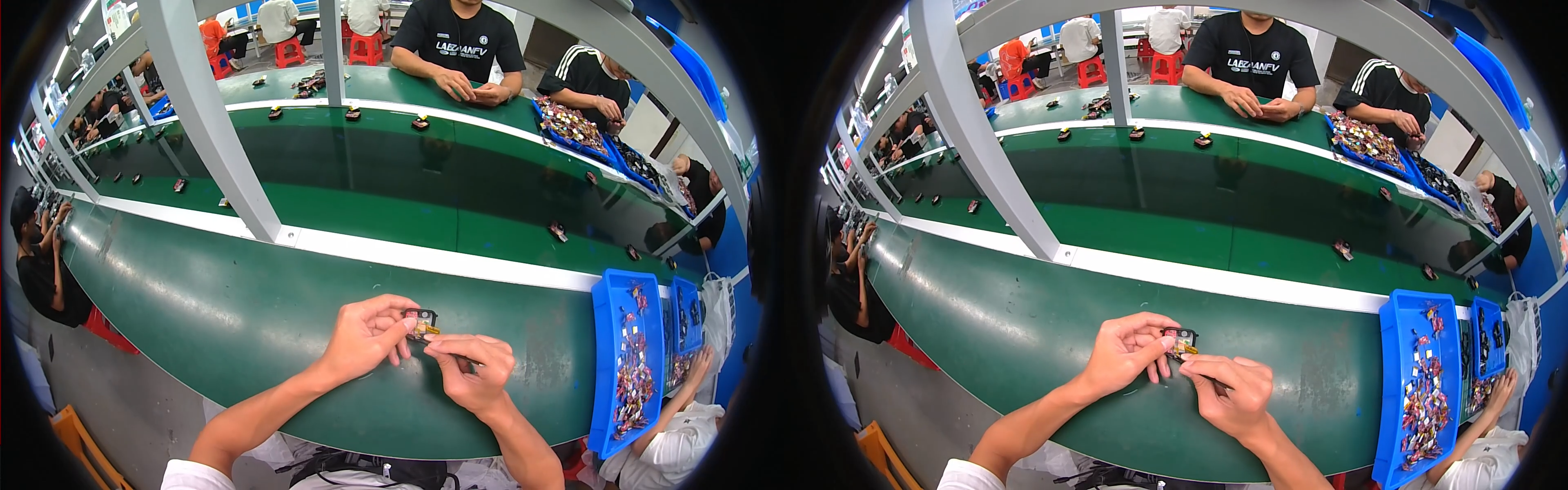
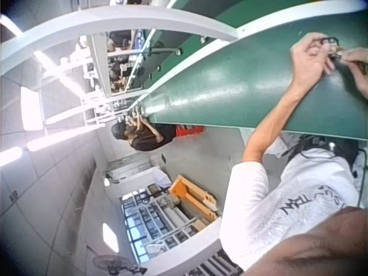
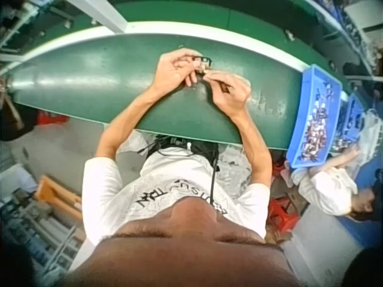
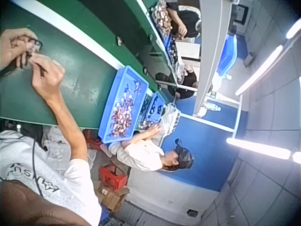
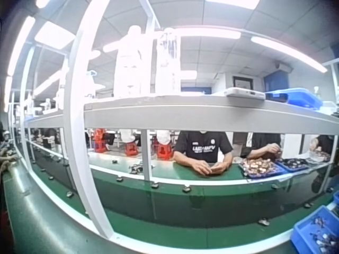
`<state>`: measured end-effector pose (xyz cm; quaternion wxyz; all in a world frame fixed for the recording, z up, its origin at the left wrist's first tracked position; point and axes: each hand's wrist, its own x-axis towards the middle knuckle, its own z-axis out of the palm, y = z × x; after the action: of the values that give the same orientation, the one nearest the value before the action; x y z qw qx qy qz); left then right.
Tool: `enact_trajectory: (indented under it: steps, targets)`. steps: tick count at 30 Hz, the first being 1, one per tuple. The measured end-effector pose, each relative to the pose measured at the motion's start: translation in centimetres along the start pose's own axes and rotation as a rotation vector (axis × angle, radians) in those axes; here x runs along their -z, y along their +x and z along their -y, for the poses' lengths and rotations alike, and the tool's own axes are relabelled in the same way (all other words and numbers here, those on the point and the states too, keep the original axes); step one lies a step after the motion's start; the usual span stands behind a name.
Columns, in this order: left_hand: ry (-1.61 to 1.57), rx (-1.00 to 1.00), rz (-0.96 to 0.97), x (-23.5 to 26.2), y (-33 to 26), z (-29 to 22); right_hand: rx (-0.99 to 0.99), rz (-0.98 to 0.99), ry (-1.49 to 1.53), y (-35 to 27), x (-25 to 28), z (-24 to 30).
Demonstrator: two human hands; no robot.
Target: Assembling small electronic components onto circuit boards using tweezers on a factory production line.
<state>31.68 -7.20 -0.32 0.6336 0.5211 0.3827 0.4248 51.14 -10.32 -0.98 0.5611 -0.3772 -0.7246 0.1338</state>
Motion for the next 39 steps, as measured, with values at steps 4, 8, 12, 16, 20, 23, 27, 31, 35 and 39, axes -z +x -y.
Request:
enact_trajectory:
  steps: [4, 8, 12, 16, 20, 23, 27, 31, 35, 39]
  targets:
    - [-0.009, -0.012, -0.01, 0.1, 0.0, 0.1, 0.004, -0.006, -0.026, 0.0, 0.0, 0.0]
    - [-0.012, -0.002, -0.008, 0.1, 0.0, 0.0, 0.002, 0.003, -0.034, 0.1, 0.0, 0.2]
    - [-0.014, -0.004, -0.013, 0.1, 0.0, 0.0, 0.02, -0.008, -0.044, 0.1, -0.1, 0.3]
    - [-0.007, 0.013, -0.018, 0.1, -0.1, 0.0, 0.011, 0.011, -0.04, 0.1, 0.0, 0.2]
    - [0.0, 0.01, -0.014, 0.0, -0.1, -0.1, 0.071, 0.005, -0.021, 0.1, 0.0, -0.1]
    - [0.0, 0.01, -0.016, -0.1, -0.1, -0.1, 0.024, 0.02, -0.056, 0.0, 0.1, 0.2]
    - [0.037, -0.025, -0.013, -0.4, -0.1, -0.2, 0.049, 0.018, -0.071, -0.1, 0.2, 0.1]
    - [0.051, -0.018, -0.021, -0.3, -0.2, 0.1, 0.103, 0.042, -0.119, 0.1, 0.3, 0.3]
    - [0.073, -0.016, -0.054, -0.6, -0.2, 0.3, 0.113, 0.054, -0.13, 0.0, 0.1, 0.1]
    - [0.07, -0.029, -0.09, -0.7, -0.3, 0.7, 0.117, 0.065, -0.129, -0.2, 0.0, 0.1]
